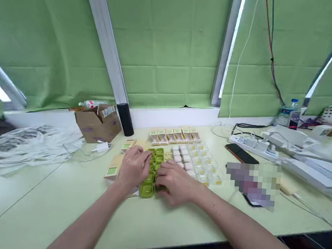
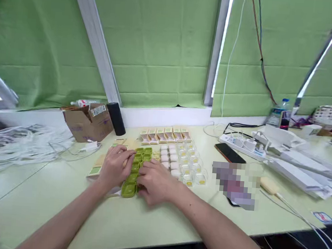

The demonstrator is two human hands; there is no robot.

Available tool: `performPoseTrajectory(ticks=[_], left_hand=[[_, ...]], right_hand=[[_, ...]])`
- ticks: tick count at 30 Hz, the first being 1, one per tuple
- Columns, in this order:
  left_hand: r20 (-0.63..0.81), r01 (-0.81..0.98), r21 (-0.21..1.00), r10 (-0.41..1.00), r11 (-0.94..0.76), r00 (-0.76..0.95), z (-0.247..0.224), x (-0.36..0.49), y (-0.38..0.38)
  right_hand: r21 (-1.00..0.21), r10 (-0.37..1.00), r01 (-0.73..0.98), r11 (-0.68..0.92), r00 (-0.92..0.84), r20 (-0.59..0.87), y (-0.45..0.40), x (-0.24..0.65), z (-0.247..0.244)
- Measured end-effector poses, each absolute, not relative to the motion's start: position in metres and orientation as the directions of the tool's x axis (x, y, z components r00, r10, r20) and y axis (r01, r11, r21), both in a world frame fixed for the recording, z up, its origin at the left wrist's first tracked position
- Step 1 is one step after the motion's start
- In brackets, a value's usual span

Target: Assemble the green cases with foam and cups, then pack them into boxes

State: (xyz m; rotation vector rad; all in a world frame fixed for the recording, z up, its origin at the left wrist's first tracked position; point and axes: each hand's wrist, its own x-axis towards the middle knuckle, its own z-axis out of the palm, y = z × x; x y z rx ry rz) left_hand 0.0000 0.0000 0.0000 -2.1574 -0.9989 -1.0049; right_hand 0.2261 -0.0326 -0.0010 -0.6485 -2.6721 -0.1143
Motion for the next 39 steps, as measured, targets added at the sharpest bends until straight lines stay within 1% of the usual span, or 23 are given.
performPoseTrajectory(ticks=[6, 14, 17, 19, 21, 24, 26, 28, 31, 34, 37, 39], left_hand=[[0.814, 0.803, -0.137, 0.396, -0.58, 0.424, -0.006, -0.002, 0.005], [0.817, 0.796, -0.153, 0.377, -0.586, 0.435, -0.004, 0.0, 0.005], [0.821, 0.793, -0.154, 0.37, -0.59, 0.435, -0.004, 0.0, 0.005], [0.822, 0.793, -0.149, 0.371, -0.591, 0.432, -0.005, 0.0, 0.005], [0.82, 0.792, -0.144, 0.377, -0.594, 0.431, -0.005, 0.0, 0.005], [0.817, 0.792, -0.137, 0.384, -0.596, 0.43, -0.006, 0.0, 0.006], [0.817, 0.793, -0.135, 0.385, -0.594, 0.428, -0.006, 0.0, 0.006], [0.819, 0.79, -0.137, 0.38, -0.597, 0.429, -0.005, 0.001, 0.005], [0.823, 0.788, -0.143, 0.37, -0.599, 0.431, -0.004, 0.002, 0.003], [0.824, 0.788, -0.149, 0.366, -0.597, 0.433, -0.004, 0.002, 0.002], [0.824, 0.787, -0.135, 0.372, -0.602, 0.426, -0.005, 0.002, 0.003], [0.827, 0.782, -0.122, 0.373, -0.611, 0.42, -0.006, 0.002, 0.003]], right_hand=[[0.017, 0.405, 0.436, 0.9, -0.848, 0.343, -0.031, 0.219, -0.008], [-0.056, 0.42, 0.43, 0.901, -0.833, 0.359, -0.028, 0.221, -0.013], [-0.152, 0.445, 0.419, 0.895, -0.814, 0.375, -0.028, 0.223, -0.01], [-0.257, 0.473, 0.399, 0.88, -0.789, 0.393, -0.028, 0.225, -0.006], [-0.388, 0.503, 0.353, 0.852, -0.757, 0.417, -0.026, 0.227, -0.003], [-0.586, 0.56, 0.227, 0.778, -0.673, 0.483, -0.019, 0.231, -0.003], [-0.695, 0.611, 0.12, 0.709, -0.597, 0.52, -0.013, 0.233, -0.005], [-0.78, 0.663, -0.005, 0.625, -0.523, 0.535, -0.007, 0.234, -0.009], [-0.859, 0.746, -0.217, 0.463, -0.427, 0.51, 0.002, 0.232, -0.015], [-0.873, 0.825, -0.427, 0.234, -0.387, 0.411, 0.008, 0.23, -0.02], [-0.793, 0.863, -0.607, 0.05, -0.374, 0.34, 0.012, 0.228, -0.022], [-0.736, 0.885, -0.676, -0.027, -0.358, 0.296, 0.015, 0.227, -0.023]])
